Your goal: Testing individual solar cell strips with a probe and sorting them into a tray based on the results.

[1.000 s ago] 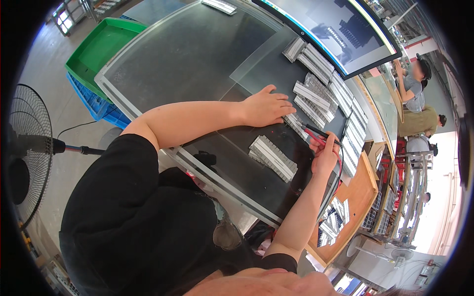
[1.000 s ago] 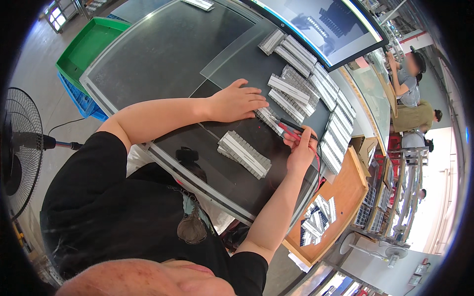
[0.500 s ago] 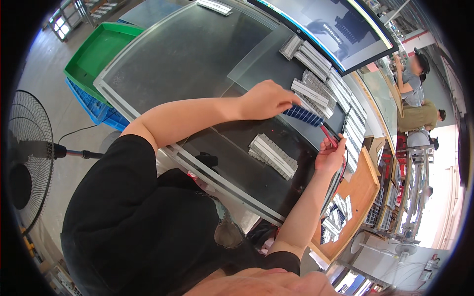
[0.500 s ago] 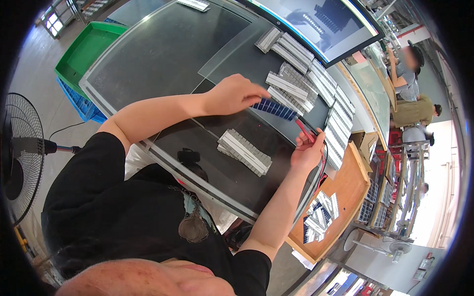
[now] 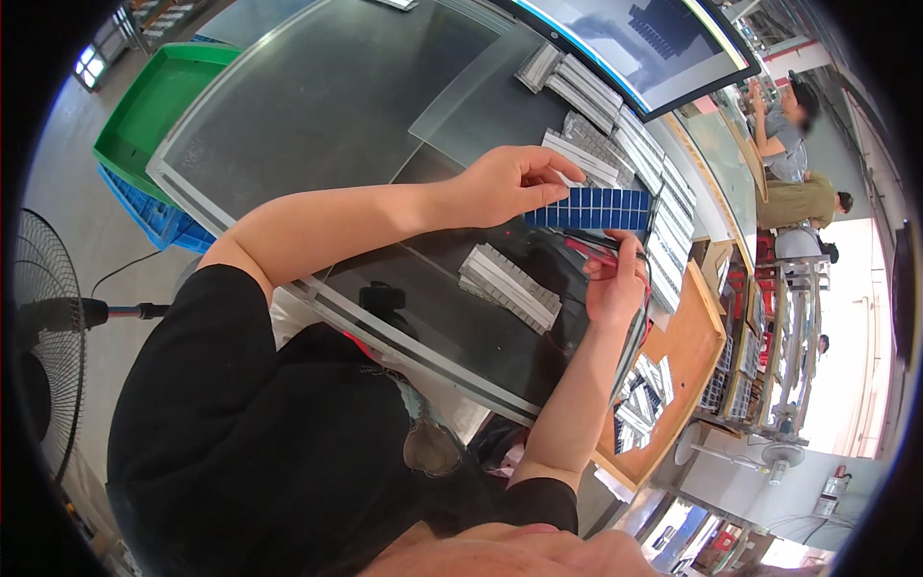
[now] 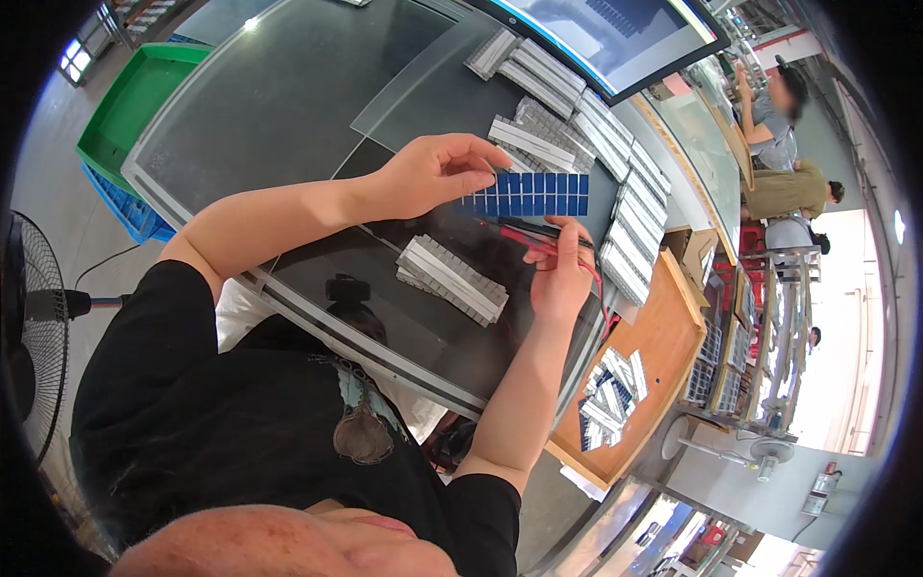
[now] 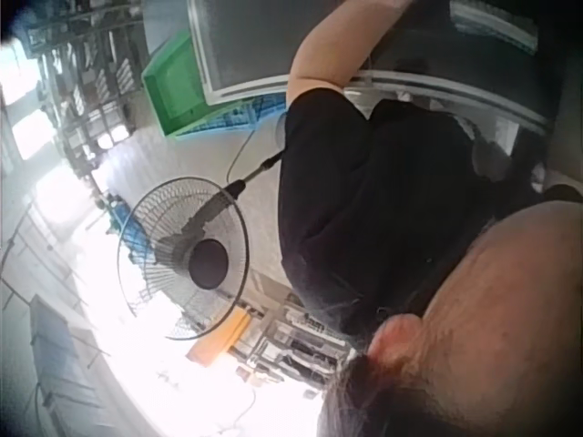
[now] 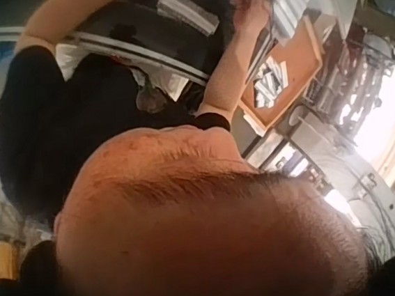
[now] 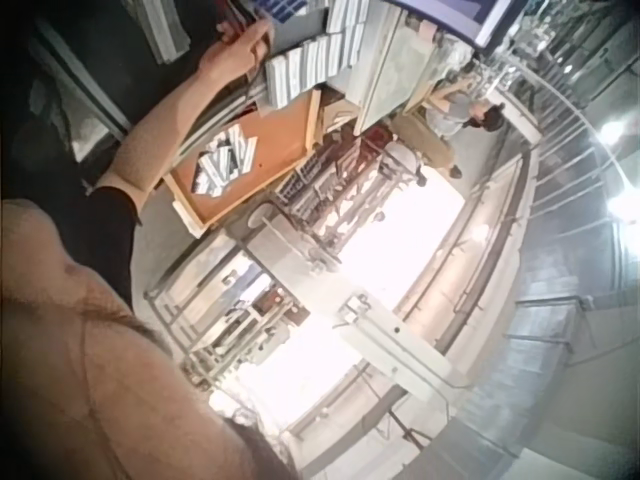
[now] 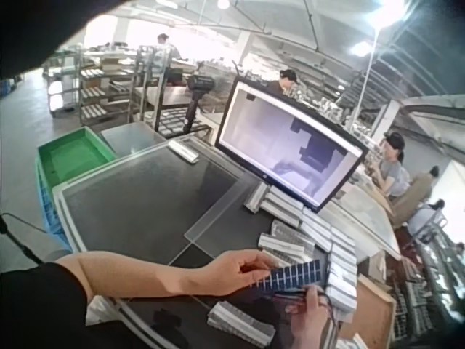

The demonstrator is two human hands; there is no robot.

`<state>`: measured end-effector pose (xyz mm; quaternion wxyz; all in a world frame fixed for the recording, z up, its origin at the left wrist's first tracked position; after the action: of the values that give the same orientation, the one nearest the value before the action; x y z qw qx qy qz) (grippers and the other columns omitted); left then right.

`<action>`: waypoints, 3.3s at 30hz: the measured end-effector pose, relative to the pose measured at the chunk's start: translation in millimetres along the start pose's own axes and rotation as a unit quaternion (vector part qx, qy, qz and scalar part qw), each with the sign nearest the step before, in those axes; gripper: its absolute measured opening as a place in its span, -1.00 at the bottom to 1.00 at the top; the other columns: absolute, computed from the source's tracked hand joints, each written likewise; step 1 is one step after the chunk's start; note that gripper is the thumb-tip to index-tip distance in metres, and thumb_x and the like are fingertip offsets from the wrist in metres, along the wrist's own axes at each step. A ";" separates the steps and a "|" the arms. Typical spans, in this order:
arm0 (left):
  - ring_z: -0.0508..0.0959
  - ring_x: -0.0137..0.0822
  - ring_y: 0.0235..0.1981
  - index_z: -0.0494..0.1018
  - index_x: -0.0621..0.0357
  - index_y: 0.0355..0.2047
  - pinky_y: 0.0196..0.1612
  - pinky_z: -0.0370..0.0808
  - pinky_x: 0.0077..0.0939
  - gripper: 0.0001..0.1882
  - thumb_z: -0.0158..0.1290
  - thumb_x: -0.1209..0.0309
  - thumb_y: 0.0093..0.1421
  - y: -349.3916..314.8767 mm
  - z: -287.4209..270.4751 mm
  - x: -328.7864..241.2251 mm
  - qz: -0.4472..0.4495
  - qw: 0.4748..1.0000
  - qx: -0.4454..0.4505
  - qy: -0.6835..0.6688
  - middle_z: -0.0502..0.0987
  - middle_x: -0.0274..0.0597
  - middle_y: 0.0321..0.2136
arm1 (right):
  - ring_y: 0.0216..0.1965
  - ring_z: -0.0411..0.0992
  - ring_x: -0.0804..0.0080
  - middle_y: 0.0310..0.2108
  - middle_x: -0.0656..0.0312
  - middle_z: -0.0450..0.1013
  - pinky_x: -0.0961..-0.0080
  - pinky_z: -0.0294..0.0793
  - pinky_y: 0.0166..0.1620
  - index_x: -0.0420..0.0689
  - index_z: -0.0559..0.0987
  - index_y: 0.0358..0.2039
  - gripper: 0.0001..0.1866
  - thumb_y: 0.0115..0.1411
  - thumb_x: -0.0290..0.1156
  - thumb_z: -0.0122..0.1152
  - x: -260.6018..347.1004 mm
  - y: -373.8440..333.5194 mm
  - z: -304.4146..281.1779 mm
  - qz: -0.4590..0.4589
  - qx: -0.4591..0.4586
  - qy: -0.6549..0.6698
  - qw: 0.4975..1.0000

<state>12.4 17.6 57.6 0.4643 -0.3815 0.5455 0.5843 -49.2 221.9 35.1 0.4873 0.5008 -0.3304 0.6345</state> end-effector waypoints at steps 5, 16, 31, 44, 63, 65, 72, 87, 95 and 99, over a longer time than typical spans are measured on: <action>0.40 -0.57 -0.36 0.35 0.21 -0.19 -0.25 0.35 -0.68 -0.76 -0.04 0.49 0.09 -2.8 5.2 7.4 -0.001 1.000 0.004 0.024 0.45 -0.29 -0.41 | -0.68 0.36 0.47 -0.60 0.14 0.40 0.62 0.38 -0.58 -0.26 0.37 -0.35 -0.78 0.10 -0.36 0.06 -0.6 -2.5 -1.3 -0.012 -0.009 0.012 1.000; 0.46 -0.40 -0.39 0.39 0.20 -0.25 -0.28 0.37 -0.59 -0.77 -0.04 0.49 0.04 -4.8 1.0 17.0 0.049 0.993 -0.008 0.111 0.48 -0.19 -0.45 | -0.64 0.33 0.41 -0.59 0.12 0.41 0.54 0.32 -0.52 -0.27 0.41 -0.44 -0.82 0.08 -0.39 0.06 -12.1 3.9 -10.2 -0.003 0.065 -0.028 0.997; 0.47 -0.35 -0.48 0.43 0.16 -0.30 -0.38 0.40 -0.52 -0.79 -0.03 0.41 0.02 -2.5 -2.1 37.3 0.026 0.997 -0.041 0.067 0.49 -0.17 -0.52 | -0.54 0.38 0.44 -0.43 0.14 0.44 0.54 0.32 -0.49 -0.25 0.41 -0.34 -0.80 0.09 -0.38 0.04 -13.7 2.9 -9.3 0.019 0.095 -0.046 0.994; 0.46 -0.36 -0.50 0.43 0.18 -0.32 -0.39 0.39 -0.53 -0.79 -0.04 0.40 0.02 -2.4 1.5 41.1 -0.002 0.998 -0.035 0.045 0.48 -0.18 -0.54 | -0.49 0.34 0.48 -0.35 0.19 0.41 0.61 0.25 -0.48 -0.19 0.36 -0.21 -0.64 0.03 -0.27 0.14 -14.1 -1.0 -7.5 0.008 0.096 -0.036 0.995; 0.47 -0.32 -0.36 0.32 0.17 -0.15 -0.31 0.41 -0.51 -0.59 0.06 0.31 -0.02 -6.4 4.7 22.8 -0.016 1.000 0.003 0.004 0.48 -0.15 -0.41 | -0.52 0.35 0.47 -0.38 0.21 0.40 0.59 0.31 -0.52 -0.14 0.35 -0.27 -0.79 0.10 -0.36 0.04 -10.4 -2.7 -0.8 0.041 0.085 0.013 0.995; 0.47 -0.33 -0.35 0.32 0.18 -0.15 -0.30 0.40 -0.52 -0.59 0.06 0.32 -0.03 -6.0 6.6 23.8 -0.024 1.000 0.002 -0.012 0.48 -0.15 -0.41 | -0.47 0.30 0.57 -0.33 0.28 0.38 0.66 0.22 -0.50 -0.10 0.36 -0.25 -0.80 0.12 -0.34 0.01 -8.9 -5.3 0.6 0.053 0.100 -0.003 0.994; 0.46 -0.37 -0.38 0.33 0.21 -0.16 -0.31 0.41 -0.56 -0.62 0.05 0.40 -0.03 -8.4 11.2 25.6 -0.068 0.997 0.010 -0.030 0.47 -0.15 -0.44 | -0.63 0.34 0.45 -0.49 0.18 0.41 0.59 0.30 -0.58 -0.21 0.34 -0.24 -0.72 0.07 -0.35 0.07 -14.7 -11.0 5.4 0.088 0.102 -0.070 0.988; 0.47 -0.34 -0.41 0.32 0.24 -0.17 -0.34 0.43 -0.54 -0.65 -0.04 0.44 -0.02 -9.3 11.3 21.1 -0.031 0.999 -0.004 -0.020 0.47 -0.12 -0.46 | -0.66 0.37 0.41 -0.54 0.13 0.42 0.59 0.36 -0.59 -0.24 0.35 -0.27 -0.73 0.06 -0.37 0.07 -11.9 -12.3 6.5 0.084 0.076 -0.065 0.991; 0.47 -0.34 -0.42 0.32 0.23 -0.18 -0.35 0.43 -0.53 -0.66 -0.04 0.45 -0.01 -9.2 11.4 22.2 -0.011 1.000 -0.009 -0.017 0.47 -0.12 -0.47 | -0.64 0.32 0.43 -0.53 0.17 0.40 0.56 0.28 -0.59 -0.20 0.33 -0.25 -0.73 0.07 -0.35 0.06 -11.5 -12.2 6.0 0.076 0.090 -0.057 0.991; 0.47 -0.34 -0.42 0.32 0.23 -0.18 -0.35 0.43 -0.53 -0.67 -0.04 0.45 -0.01 -9.3 11.6 22.9 -0.015 1.000 -0.004 -0.025 0.47 -0.12 -0.47 | -0.63 0.30 0.44 -0.54 0.17 0.39 0.56 0.26 -0.58 -0.20 0.33 -0.23 -0.72 0.07 -0.34 0.05 -11.5 -11.9 5.9 0.075 0.107 -0.057 0.990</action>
<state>15.6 31.8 34.5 0.4848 -0.3769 0.5259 0.5885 -35.8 216.9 24.9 0.3623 0.5594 -0.3239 0.6715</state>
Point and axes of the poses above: each hand's wrist, its own y-axis towards the middle knuckle, its own z-axis out of the palm, x = y × z, the point moved 2 cm from there along y, towards the middle knuckle
